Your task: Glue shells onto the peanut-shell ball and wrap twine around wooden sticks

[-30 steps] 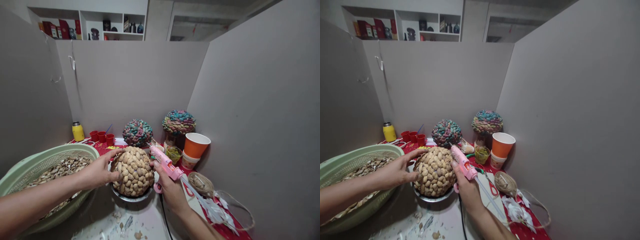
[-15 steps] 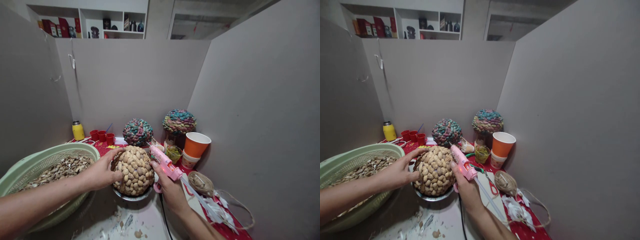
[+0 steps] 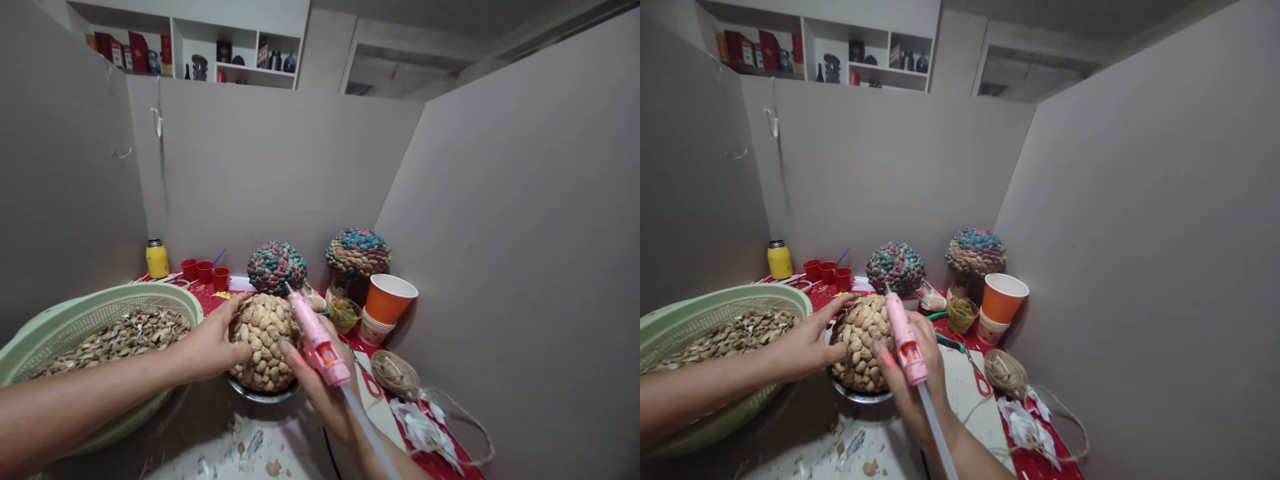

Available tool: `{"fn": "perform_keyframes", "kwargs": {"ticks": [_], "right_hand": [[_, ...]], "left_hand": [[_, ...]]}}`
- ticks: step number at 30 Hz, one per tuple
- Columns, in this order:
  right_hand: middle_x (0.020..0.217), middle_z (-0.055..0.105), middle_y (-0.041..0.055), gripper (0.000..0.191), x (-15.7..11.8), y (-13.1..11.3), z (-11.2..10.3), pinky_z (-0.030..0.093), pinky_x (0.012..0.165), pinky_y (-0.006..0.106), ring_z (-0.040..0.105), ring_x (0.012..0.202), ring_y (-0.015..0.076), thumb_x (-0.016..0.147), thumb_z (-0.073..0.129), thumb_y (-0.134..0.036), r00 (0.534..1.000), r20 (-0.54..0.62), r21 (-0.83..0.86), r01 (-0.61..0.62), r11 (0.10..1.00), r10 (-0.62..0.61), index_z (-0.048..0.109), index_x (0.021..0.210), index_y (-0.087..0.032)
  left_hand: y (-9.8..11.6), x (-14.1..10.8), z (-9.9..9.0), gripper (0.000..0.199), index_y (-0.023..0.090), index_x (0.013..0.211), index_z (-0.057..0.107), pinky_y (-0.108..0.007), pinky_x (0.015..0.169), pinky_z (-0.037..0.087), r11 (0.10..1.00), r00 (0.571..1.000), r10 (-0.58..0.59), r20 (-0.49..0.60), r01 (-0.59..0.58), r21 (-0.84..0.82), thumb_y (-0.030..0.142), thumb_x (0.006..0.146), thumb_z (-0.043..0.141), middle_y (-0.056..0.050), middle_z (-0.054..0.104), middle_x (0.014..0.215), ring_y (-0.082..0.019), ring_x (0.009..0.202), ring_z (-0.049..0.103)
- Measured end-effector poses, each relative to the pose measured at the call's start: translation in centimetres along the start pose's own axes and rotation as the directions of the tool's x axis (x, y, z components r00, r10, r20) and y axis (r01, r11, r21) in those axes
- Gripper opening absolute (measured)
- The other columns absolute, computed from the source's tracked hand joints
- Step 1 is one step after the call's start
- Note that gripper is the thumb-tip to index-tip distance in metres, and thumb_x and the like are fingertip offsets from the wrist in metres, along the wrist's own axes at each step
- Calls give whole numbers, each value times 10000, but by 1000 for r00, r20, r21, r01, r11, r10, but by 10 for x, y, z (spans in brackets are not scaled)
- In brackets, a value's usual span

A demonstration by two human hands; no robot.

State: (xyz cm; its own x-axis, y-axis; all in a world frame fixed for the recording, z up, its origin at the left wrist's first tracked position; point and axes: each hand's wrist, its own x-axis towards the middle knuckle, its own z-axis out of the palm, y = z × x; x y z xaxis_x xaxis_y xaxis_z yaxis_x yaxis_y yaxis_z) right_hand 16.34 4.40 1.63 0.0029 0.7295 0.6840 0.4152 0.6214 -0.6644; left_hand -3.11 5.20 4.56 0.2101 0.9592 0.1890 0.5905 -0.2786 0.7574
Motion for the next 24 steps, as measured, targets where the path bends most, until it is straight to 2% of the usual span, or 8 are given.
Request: {"fn": "perform_keyframes", "kwargs": {"ticks": [2, 6, 11, 17, 24], "right_hand": [[1085, 638, 102, 268, 2, 6, 7, 501, 900, 386, 607, 1002, 260, 805, 643, -324, 990, 68, -69, 127, 989, -122, 644, 1037, -190], [1111, 603, 115, 284, 4, 18, 18, 482, 919, 408, 565, 1051, 268, 816, 632, -322, 965, 145, -167, 242, 956, -219, 608, 1056, -173], [1117, 585, 128, 250, 3, 19, 20, 470, 923, 436, 539, 1067, 280, 819, 614, -293, 957, 187, -228, 261, 938, -221, 596, 1034, -168], [1130, 582, 133, 333, 4, 15, 20, 463, 928, 447, 541, 1059, 277, 820, 614, -260, 954, 201, -259, 272, 927, -223, 577, 1134, -157], [1108, 585, 115, 272, 2, 15, 20, 474, 897, 415, 545, 1030, 261, 825, 613, -255, 961, 184, -250, 250, 935, -208, 594, 1081, -167]], "left_hand": [[-2, 0, 1, 846, 164, 1416, 345, -449, 1102, 333, 1000, 1000, 6, -2, -6, -1, 163, 602, 576, -119, 497, 1411, -304, 1291, 457], [-9, 0, 4, 862, 111, 1431, 304, -420, 1121, 306, 999, 999, 33, -12, -33, 3, 168, 615, 578, -152, 450, 1441, -284, 1312, 433], [-15, 1, 8, 819, 123, 1412, 327, -400, 1123, 311, 994, 995, 96, -16, -97, -51, 168, 636, 586, -147, 463, 1437, -270, 1318, 433], [-17, 0, 9, 800, 146, 1399, 352, -416, 1120, 320, 992, 994, 106, -25, -108, -62, 165, 638, 597, -140, 463, 1438, -280, 1311, 440], [-17, -1, 9, 789, 139, 1393, 364, -415, 1104, 347, 994, 995, 97, -32, -98, -51, 157, 638, 595, -138, 489, 1411, -286, 1295, 455]]}}
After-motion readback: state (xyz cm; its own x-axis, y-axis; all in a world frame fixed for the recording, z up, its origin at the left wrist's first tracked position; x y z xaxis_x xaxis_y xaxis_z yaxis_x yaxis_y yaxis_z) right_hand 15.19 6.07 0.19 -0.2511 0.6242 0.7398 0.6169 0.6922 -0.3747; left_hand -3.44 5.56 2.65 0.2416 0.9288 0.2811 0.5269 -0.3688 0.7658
